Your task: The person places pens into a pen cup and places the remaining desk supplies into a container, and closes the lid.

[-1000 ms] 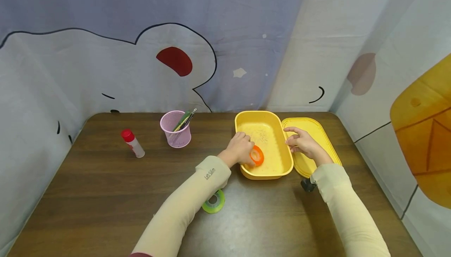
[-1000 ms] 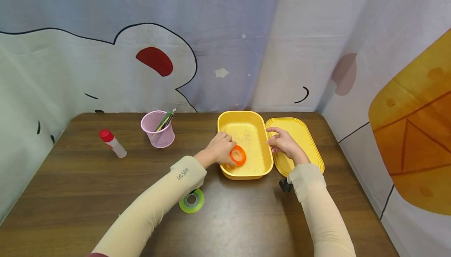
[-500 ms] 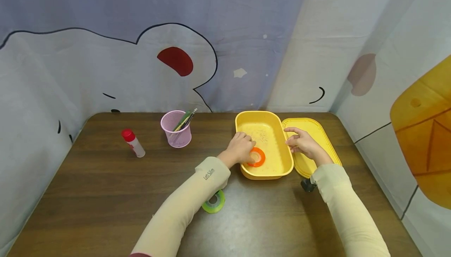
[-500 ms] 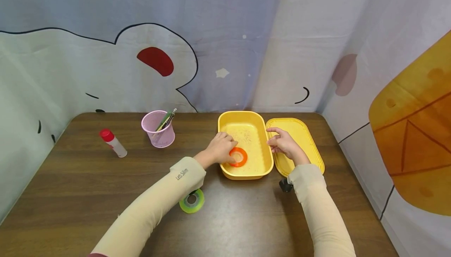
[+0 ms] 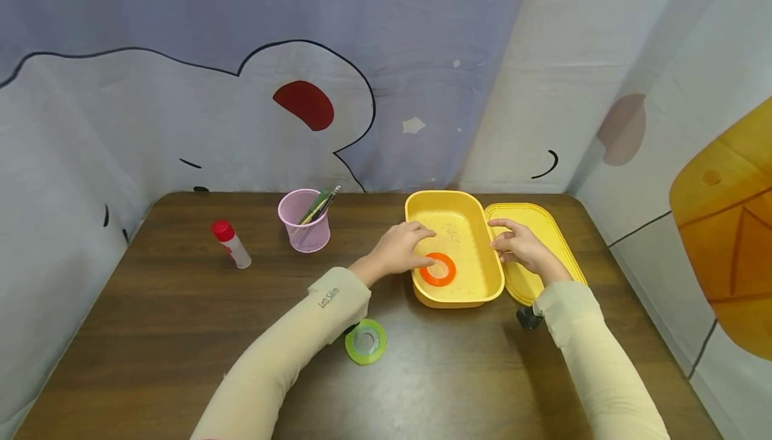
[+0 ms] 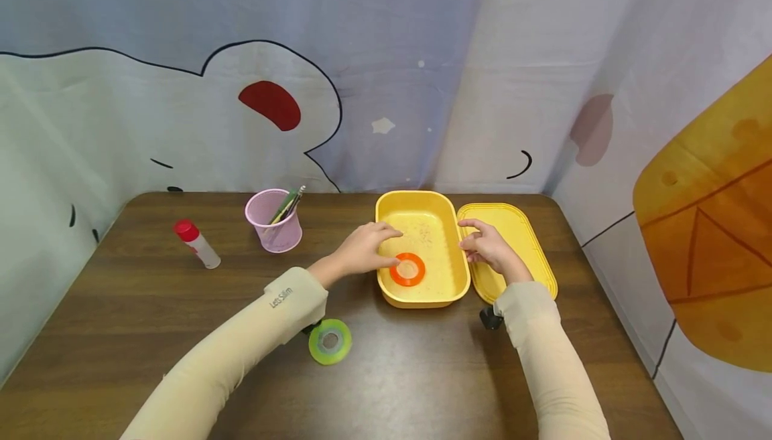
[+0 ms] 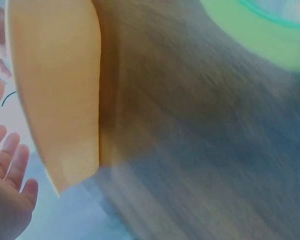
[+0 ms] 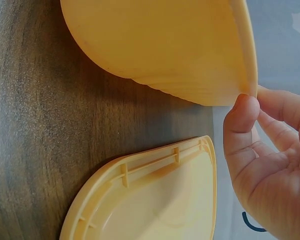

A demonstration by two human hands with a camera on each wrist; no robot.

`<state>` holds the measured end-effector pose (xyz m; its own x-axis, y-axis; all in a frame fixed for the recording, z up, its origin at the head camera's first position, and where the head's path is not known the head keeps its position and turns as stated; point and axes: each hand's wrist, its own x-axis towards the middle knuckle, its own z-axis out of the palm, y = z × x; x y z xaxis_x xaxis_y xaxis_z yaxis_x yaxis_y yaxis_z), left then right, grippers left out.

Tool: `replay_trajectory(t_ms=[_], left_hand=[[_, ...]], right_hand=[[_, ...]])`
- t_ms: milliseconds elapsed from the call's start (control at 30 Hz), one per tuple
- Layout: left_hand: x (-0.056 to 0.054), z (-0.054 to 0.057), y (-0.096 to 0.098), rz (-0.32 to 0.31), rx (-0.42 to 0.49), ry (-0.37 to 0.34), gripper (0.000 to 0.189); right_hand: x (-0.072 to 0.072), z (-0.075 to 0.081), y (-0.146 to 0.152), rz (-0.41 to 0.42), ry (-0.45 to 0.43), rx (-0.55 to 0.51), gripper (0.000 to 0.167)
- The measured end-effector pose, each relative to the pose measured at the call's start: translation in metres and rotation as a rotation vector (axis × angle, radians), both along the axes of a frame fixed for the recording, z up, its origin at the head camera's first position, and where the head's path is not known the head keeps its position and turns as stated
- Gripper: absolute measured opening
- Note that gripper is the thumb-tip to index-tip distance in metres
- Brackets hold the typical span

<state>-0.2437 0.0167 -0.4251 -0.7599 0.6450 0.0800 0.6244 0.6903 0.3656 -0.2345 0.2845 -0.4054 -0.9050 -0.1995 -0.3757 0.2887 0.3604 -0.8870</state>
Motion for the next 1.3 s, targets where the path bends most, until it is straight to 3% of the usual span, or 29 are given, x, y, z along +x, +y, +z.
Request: replay_trajectory(t_ms=[200,533,767,933,1300], left_hand=[[0.006,0.005,-0.023,-0.025,0.094,-0.079,0.056],[0.017,0.001,-0.058,-0.018,0.191,-0.15,0.062],[0.029,-0.002,-0.076,-0.051,0.161,-0.189,0.07],[0.036,-0.01,-0.085,-0.08,0.147,-0.233,0.074],[0.052,-0.026,-0.099,-0.158,0.092,-0.258,0.079]], right_hand=[[0.0,0.001,0.0,-0.001,-0.001,0.019,0.055],[-0.011,-0.018,0.013,0.003,0.008,0.025,0.056],[-0.013,-0.023,0.014,0.008,0.024,0.039,0.055],[-0.012,-0.021,0.013,0.002,0.016,0.039,0.055],[-0.012,-0.022,0.014,0.016,0.022,0.039,0.055]])
